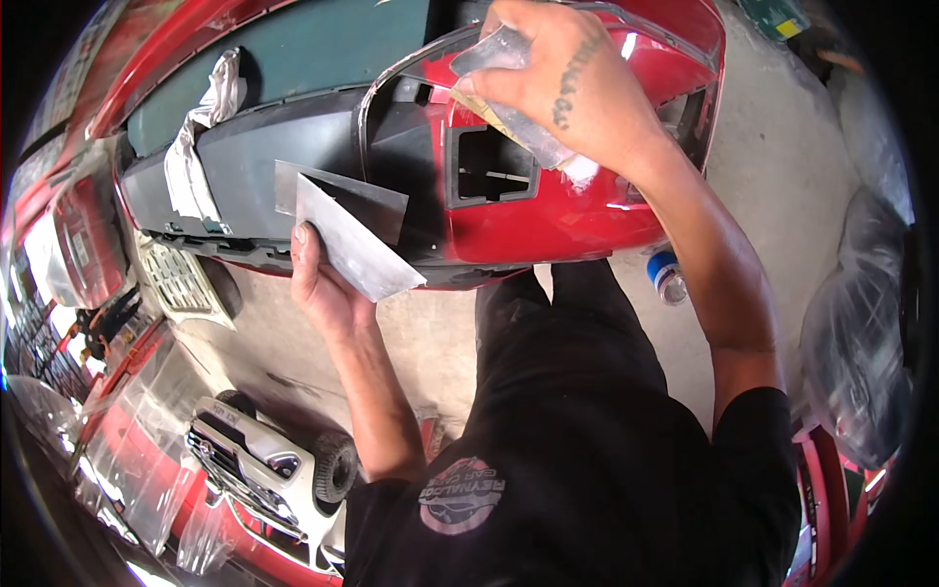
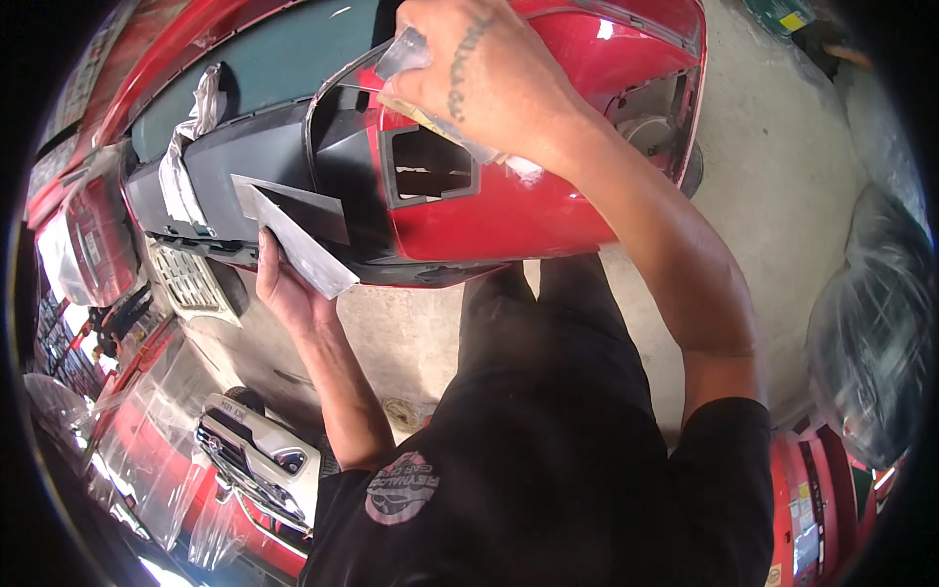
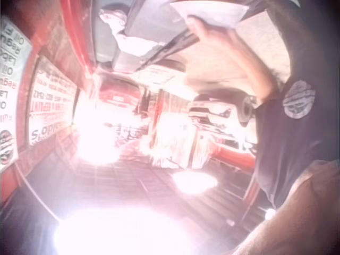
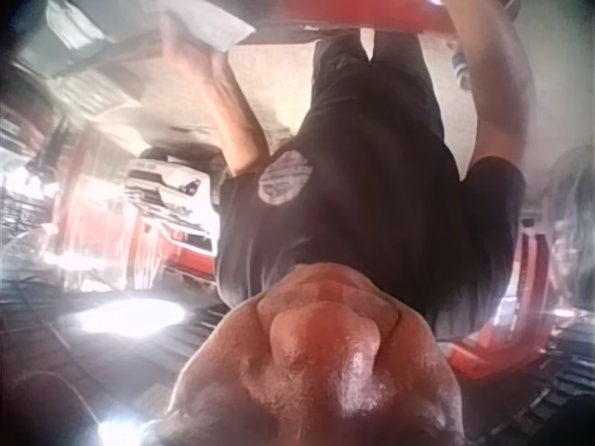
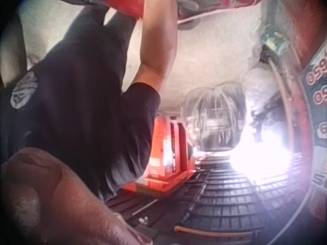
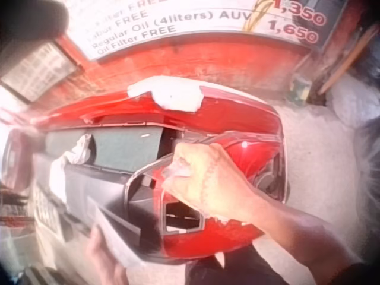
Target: The person cleans a red car bumper with a cloth, then mixes a filler material in a small container and applies it to two small metal plates.
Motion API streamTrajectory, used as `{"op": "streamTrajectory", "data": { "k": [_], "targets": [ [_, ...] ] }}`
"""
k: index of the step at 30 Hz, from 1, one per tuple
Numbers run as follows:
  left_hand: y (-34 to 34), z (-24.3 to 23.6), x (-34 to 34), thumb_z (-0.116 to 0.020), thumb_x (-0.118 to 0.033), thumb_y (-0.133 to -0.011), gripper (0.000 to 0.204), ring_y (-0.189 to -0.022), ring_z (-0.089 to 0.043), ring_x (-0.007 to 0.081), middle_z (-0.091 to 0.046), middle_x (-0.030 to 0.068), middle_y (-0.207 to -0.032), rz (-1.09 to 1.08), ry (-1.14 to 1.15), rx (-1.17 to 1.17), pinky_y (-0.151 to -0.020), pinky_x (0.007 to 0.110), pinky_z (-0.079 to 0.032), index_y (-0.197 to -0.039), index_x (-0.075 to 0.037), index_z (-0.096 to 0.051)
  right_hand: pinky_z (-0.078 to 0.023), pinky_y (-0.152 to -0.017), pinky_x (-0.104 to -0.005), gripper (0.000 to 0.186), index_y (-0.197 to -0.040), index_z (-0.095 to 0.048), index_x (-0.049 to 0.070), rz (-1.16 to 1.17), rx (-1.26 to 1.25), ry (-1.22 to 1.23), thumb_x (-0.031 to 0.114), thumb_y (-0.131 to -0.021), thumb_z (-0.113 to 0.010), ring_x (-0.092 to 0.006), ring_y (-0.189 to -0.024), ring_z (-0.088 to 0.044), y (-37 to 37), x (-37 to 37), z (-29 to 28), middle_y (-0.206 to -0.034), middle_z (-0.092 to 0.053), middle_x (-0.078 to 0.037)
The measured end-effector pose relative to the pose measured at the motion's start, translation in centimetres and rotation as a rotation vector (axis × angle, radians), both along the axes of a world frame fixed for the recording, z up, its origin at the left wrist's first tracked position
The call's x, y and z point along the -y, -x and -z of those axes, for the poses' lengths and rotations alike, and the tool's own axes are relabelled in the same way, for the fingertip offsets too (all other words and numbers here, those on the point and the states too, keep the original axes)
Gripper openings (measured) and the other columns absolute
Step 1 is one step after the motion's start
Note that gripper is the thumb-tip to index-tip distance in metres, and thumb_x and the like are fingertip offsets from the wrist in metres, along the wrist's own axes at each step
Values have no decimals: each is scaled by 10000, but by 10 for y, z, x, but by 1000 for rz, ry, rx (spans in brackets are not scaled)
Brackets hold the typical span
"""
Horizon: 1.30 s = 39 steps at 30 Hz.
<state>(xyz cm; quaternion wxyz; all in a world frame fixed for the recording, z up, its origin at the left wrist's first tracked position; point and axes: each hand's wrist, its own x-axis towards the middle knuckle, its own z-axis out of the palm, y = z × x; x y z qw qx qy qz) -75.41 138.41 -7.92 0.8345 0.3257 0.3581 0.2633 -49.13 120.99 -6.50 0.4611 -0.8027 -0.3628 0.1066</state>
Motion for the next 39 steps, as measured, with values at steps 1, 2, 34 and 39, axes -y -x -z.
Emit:
{"op": "streamTrajectory", "data": {
  "k": [1,2,34,39],
  "targets": [
    [-1,0,0,-568,-195,-1006,338,-1114,-661,254,-674,133,-1226,2,-3,0,-1001,417,-531,-1278,3,-594,-516,-717,-420,319,-946,-637,-4,2,0,-3,230,-784,-784,-381,-801,-677,2,1,0,-861,-680,-215],
    [-2,-1,1,-568,-194,-1005,339,-1115,-660,255,-673,134,-1230,-2,0,-2,-1004,417,-530,-1279,3,-592,-519,-743,-446,311,-915,-629,-25,-34,-40,22,211,-774,-775,-405,-814,-670,6,1,-4,-817,-667,-223],
    [-5,0,4,-598,-185,-984,309,-1137,-635,251,-662,105,-1228,-33,-23,-57,-1022,420,-507,-1249,-27,-598,-545,-590,-381,209,-831,-576,-51,-96,-540,125,123,-860,-687,-281,-695,-707,-4,1,-49,-776,-682,-218],
    [-7,-3,6,-596,-187,-985,309,-1132,-636,252,-661,107,-1228,-13,0,-25,-1021,424,-507,-1249,-26,-596,-517,-723,-424,321,-955,-652,-9,-123,-145,78,223,-773,-779,-379,-796,-679,10,-3,-6,-849,-680,-222]
  ]
}}
